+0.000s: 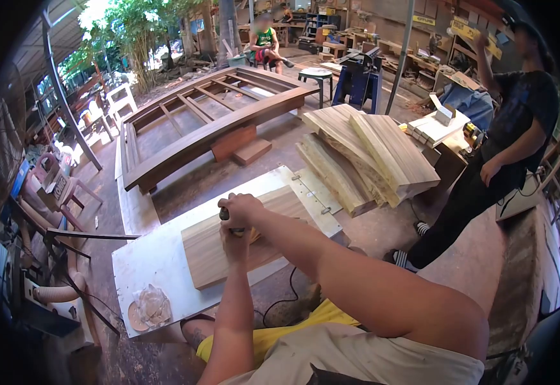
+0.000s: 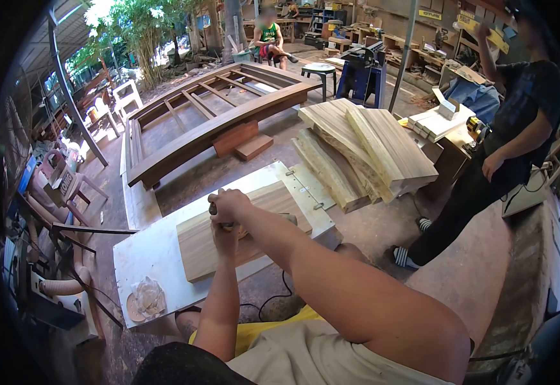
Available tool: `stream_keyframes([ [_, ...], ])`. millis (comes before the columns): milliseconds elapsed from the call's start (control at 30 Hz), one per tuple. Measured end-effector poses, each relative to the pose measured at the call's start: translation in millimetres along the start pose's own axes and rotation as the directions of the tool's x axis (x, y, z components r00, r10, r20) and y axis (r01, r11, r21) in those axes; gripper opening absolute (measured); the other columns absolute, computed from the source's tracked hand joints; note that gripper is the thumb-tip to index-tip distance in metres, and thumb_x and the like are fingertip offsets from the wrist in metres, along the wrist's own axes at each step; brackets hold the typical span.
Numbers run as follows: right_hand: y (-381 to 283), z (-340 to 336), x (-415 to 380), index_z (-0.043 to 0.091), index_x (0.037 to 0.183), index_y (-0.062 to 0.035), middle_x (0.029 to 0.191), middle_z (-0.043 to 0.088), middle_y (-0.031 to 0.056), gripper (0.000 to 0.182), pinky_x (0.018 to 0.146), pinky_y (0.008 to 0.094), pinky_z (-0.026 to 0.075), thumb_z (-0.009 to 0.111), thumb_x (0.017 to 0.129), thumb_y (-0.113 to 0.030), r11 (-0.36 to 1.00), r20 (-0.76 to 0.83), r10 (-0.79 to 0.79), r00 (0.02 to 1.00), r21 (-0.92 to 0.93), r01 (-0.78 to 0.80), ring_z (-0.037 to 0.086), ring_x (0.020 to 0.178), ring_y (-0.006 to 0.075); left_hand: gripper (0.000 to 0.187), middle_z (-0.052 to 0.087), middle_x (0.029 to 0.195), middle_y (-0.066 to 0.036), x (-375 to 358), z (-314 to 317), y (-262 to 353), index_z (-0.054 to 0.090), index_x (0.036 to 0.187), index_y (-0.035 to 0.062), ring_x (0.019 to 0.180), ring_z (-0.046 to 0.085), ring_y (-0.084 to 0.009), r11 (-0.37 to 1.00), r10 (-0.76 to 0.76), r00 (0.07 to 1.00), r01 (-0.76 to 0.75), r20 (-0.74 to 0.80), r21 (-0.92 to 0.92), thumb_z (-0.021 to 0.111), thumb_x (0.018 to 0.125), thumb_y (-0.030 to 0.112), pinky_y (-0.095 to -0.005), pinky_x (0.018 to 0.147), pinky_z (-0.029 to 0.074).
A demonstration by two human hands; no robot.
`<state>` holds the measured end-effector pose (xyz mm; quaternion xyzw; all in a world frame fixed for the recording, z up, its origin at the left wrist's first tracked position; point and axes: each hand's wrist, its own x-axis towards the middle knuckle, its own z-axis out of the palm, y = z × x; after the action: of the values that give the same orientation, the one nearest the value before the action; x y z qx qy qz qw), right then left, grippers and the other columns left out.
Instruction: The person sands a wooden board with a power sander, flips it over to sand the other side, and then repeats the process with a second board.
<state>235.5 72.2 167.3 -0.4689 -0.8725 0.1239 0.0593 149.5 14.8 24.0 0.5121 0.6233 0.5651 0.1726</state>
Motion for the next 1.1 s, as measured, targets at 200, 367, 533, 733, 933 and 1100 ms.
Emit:
stream_keyframes([
  [200, 2.1, 2.1, 2.3, 0.061, 0.134, -0.0211, 0.125, 0.065, 0.0144, 0.065, 0.1, 0.0435, 0.054, 0.074, 0.079, -0.053, 1.0, -0.01, -0.012, 1.0, -0.014, 0.012, 0.066, 0.114, 0.0344, 0.066, 0.058, 0.128, -0.018, -1.7, -2.3, 8.2, 0.05, 0.126, 0.0067, 0.123, 0.055, -0.0416, 0.999, -0.024, 1.0, 0.024, 0.004, 0.026, 0.086, 0.078, 0.034, -0.0511, 0.099, 0.046],
  [367, 0.4, 4.5, -0.8, 0.06, 0.136, -0.021, 0.128, 0.062, 0.0162, 0.065, 0.102, 0.0437, 0.053, 0.074, 0.082, -0.053, 1.0, 0.012, 0.0, 1.0, 0.005, 0.0, 0.065, 0.117, 0.035, 0.068, 0.057, 0.129, -0.018, -3.4, -5.7, 3.3, 0.05, 0.127, 0.0067, 0.123, 0.055, -0.0418, 1.0, 0.012, 0.999, -0.011, 0.036, -0.01, 0.086, 0.078, 0.036, -0.0511, 0.099, 0.046],
  [533, 2.9, 5.6, 3.0, 0.061, 0.134, -0.0214, 0.125, 0.065, 0.0144, 0.064, 0.101, 0.0438, 0.052, 0.073, 0.079, -0.053, 1.0, -0.022, -0.013, 1.0, -0.007, 0.012, 0.065, 0.115, 0.0341, 0.073, 0.057, 0.13, -0.018, 2.6, -2.2, 3.0, 0.049, 0.133, 0.0073, 0.124, 0.055, -0.0414, 0.999, -0.037, 0.999, 0.037, 0.031, 0.018, 0.085, 0.079, 0.04, -0.0506, 0.1, 0.047],
  [733, 6.6, 6.2, 7.8, 0.061, 0.134, -0.0215, 0.123, 0.065, 0.0149, 0.065, 0.1, 0.0434, 0.053, 0.073, 0.079, -0.054, 1.0, -0.022, -0.024, 0.999, -0.011, 0.023, 0.065, 0.115, 0.0337, 0.076, 0.056, 0.131, -0.018, -2.5, -4.1, 3.3, 0.049, 0.135, 0.007, 0.125, 0.055, -0.04, 0.999, -0.027, 0.999, 0.026, 0.041, 0.028, 0.085, 0.079, 0.042, -0.0497, 0.101, 0.047],
  [933, -0.3, -1.5, 1.0, 0.058, 0.138, -0.0217, 0.131, 0.061, 0.0149, 0.065, 0.102, 0.0429, 0.052, 0.073, 0.084, -0.054, 1.0, 0.042, -0.012, 0.999, -0.028, 0.013, 0.064, 0.119, 0.0329, 0.075, 0.057, 0.129, -0.019, -3.0, -3.8, 4.6, 0.048, 0.133, 0.0046, 0.123, 0.056, -0.0404, 0.996, -0.067, 0.997, 0.066, 0.028, 0.053, 0.085, 0.078, 0.041, -0.0502, 0.1, 0.047],
  [1100, 0.5, -1.4, 2.0, 0.057, 0.14, -0.0214, 0.131, 0.061, 0.0155, 0.067, 0.103, 0.0435, 0.052, 0.073, 0.084, -0.054, 1.0, 0.051, -0.002, 0.999, -0.019, 0.003, 0.063, 0.12, 0.0334, 0.074, 0.057, 0.127, -0.02, -1.5, -1.7, 2.8, 0.048, 0.133, 0.0042, 0.121, 0.056, -0.0422, 0.999, -0.018, 0.999, 0.017, 0.026, 0.045, 0.086, 0.078, 0.039, -0.0511, 0.098, 0.047],
])
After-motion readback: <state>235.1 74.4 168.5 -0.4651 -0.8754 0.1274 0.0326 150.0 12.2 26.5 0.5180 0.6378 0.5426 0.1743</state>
